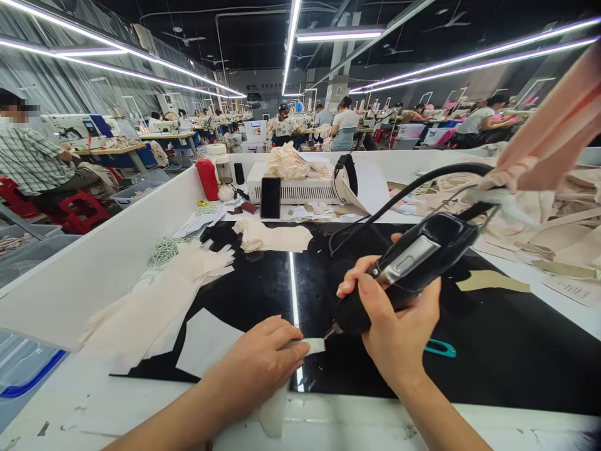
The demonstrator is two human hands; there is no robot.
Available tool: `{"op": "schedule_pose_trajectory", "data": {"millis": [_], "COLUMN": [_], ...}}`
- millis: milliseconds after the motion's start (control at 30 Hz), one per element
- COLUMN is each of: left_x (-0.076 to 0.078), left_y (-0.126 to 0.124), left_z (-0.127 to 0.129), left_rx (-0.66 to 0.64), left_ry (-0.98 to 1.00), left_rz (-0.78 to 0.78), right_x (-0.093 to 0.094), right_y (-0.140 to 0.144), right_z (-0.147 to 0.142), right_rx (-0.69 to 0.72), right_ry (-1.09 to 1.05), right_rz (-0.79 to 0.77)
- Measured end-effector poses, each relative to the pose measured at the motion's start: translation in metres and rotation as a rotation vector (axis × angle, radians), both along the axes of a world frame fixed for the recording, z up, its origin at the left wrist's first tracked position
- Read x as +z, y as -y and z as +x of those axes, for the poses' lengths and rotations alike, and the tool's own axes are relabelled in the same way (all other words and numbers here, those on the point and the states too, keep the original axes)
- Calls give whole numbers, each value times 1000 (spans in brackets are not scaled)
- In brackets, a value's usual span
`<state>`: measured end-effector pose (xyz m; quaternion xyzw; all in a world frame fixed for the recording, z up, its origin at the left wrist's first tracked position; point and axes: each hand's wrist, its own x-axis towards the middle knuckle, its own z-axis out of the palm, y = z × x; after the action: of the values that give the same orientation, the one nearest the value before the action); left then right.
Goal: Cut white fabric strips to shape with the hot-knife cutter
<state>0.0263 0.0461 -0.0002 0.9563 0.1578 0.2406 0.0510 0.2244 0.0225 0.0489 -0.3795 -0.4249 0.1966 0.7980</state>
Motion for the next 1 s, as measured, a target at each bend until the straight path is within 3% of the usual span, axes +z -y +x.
{"op": "schedule_pose_trajectory", "data": {"millis": [633, 1000], "left_x": [-13, -9], "left_y": [3, 5], "left_z": [-9, -4], "left_rx": [-4, 33], "left_ry": [1, 60], "left_rz": [-25, -20], "right_x": [0, 3], "right_y": [1, -2], "right_z": [-5, -6], "right_rx": [-11, -1], "right_ry": [45, 9], "right_rz": [21, -15]}}
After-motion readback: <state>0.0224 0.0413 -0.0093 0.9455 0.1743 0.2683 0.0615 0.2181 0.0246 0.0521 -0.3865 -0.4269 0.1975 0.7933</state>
